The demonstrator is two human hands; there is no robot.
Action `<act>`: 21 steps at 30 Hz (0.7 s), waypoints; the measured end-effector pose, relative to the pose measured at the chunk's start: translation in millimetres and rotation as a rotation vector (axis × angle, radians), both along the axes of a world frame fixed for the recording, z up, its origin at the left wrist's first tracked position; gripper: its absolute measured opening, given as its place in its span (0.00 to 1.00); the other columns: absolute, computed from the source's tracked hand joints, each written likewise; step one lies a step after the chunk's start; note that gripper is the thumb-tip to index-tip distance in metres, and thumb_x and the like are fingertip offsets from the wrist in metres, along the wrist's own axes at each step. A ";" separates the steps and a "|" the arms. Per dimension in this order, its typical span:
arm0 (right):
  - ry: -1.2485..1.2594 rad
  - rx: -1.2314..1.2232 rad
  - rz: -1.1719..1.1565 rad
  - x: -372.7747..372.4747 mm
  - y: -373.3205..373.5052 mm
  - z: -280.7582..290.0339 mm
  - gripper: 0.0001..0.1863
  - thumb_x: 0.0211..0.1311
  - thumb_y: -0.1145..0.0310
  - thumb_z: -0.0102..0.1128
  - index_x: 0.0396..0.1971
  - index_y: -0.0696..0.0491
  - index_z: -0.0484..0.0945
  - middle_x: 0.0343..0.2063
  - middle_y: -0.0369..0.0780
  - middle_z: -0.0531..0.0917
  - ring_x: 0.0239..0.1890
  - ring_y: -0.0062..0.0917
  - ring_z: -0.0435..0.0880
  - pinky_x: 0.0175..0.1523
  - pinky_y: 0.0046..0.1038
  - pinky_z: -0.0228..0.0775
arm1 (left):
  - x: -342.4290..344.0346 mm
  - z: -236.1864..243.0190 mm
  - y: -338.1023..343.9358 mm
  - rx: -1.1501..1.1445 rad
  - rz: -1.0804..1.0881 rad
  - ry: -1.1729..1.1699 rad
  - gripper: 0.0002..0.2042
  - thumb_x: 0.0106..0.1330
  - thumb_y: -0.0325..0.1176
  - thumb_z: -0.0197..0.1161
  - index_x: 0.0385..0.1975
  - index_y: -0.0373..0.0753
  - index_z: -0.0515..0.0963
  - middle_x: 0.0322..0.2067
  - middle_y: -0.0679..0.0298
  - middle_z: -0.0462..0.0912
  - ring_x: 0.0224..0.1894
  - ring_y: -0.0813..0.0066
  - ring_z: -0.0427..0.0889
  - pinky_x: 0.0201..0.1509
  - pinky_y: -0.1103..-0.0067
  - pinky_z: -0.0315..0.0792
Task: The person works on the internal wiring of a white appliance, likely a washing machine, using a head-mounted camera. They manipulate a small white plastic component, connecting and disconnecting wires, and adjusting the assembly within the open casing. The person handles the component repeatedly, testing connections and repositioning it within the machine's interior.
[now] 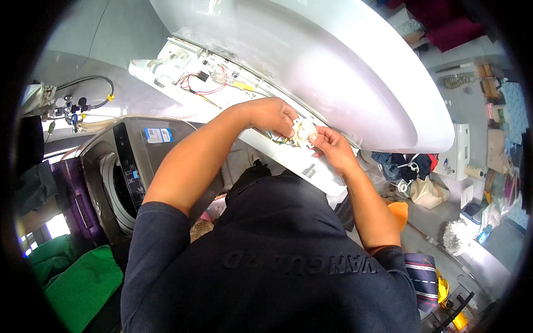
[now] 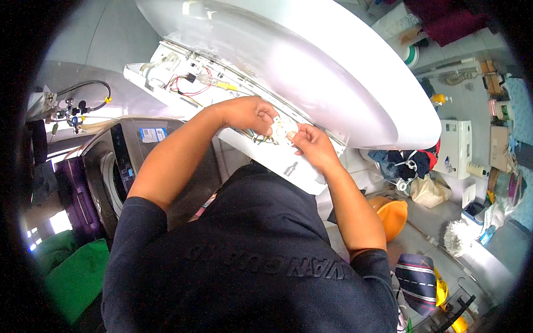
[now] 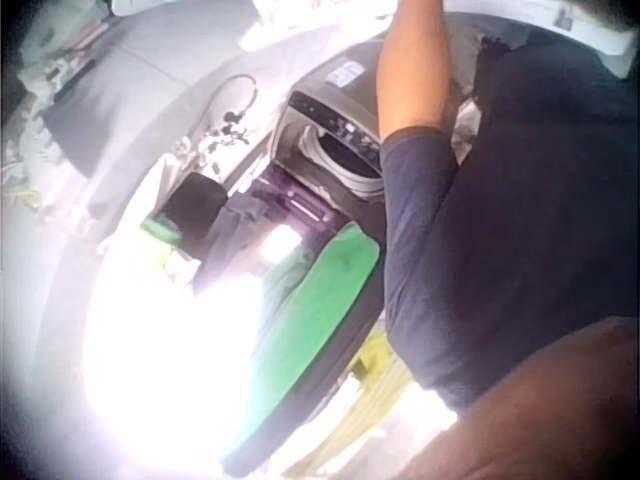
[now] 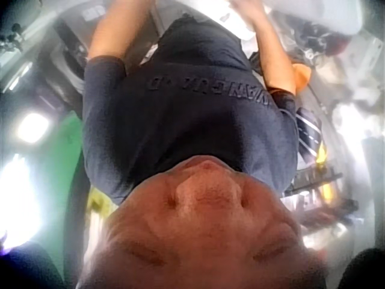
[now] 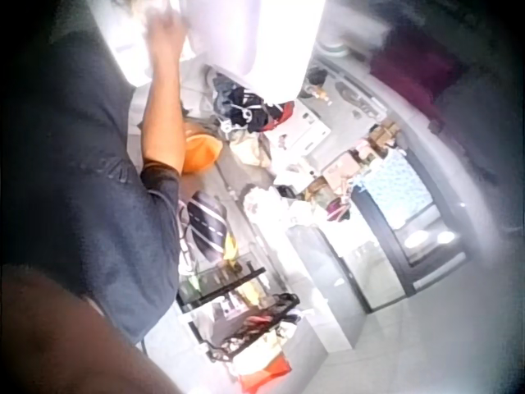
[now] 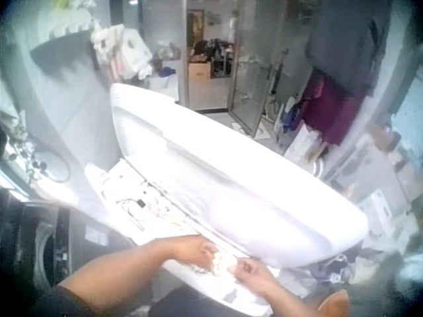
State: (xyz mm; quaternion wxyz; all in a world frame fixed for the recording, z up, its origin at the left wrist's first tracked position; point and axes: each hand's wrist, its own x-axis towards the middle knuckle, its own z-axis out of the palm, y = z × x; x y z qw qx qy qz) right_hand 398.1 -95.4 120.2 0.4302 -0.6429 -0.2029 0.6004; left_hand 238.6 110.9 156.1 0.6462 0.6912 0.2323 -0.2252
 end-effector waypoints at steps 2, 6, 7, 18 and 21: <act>0.004 0.008 0.001 -0.5 -0.4 -0.1 0.22 0.67 0.63 0.68 0.55 0.60 0.77 0.37 0.33 0.85 0.36 0.14 0.81 0.39 0.19 0.74 | -0.9 -7.0 0.1 -0.020 0.000 -0.009 0.22 0.60 0.26 0.70 0.55 0.28 0.78 0.41 0.59 0.88 0.41 0.77 0.85 0.50 0.80 0.78; 0.011 0.025 -0.004 -1.8 -2.1 2.6 0.23 0.66 0.63 0.69 0.56 0.60 0.76 0.41 0.34 0.86 0.38 0.14 0.81 0.41 0.19 0.74 | -2.5 -8.9 -0.5 -0.020 -0.003 -0.019 0.26 0.60 0.24 0.70 0.59 0.27 0.74 0.46 0.58 0.86 0.44 0.77 0.84 0.51 0.80 0.77; 0.019 0.033 -0.001 -1.7 -2.5 3.5 0.24 0.66 0.63 0.69 0.57 0.60 0.75 0.42 0.34 0.86 0.39 0.14 0.82 0.42 0.19 0.74 | -2.1 -4.5 -1.3 -0.008 -0.007 -0.023 0.26 0.60 0.24 0.70 0.59 0.27 0.74 0.46 0.57 0.86 0.44 0.77 0.84 0.52 0.80 0.77; 0.059 0.105 -0.005 -5.4 -5.7 7.8 0.27 0.65 0.70 0.69 0.61 0.62 0.72 0.48 0.38 0.85 0.40 0.13 0.82 0.45 0.18 0.74 | -2.7 -12.6 -0.1 -0.106 -0.041 -0.060 0.22 0.61 0.21 0.69 0.55 0.30 0.74 0.43 0.61 0.85 0.43 0.80 0.84 0.49 0.82 0.77; 0.080 0.116 -0.016 -5.1 -5.8 9.0 0.26 0.65 0.74 0.68 0.61 0.63 0.71 0.50 0.40 0.84 0.40 0.14 0.82 0.47 0.19 0.75 | -0.7 -7.8 -1.2 -0.118 -0.054 -0.058 0.21 0.61 0.20 0.68 0.55 0.31 0.75 0.43 0.62 0.85 0.43 0.81 0.84 0.48 0.82 0.78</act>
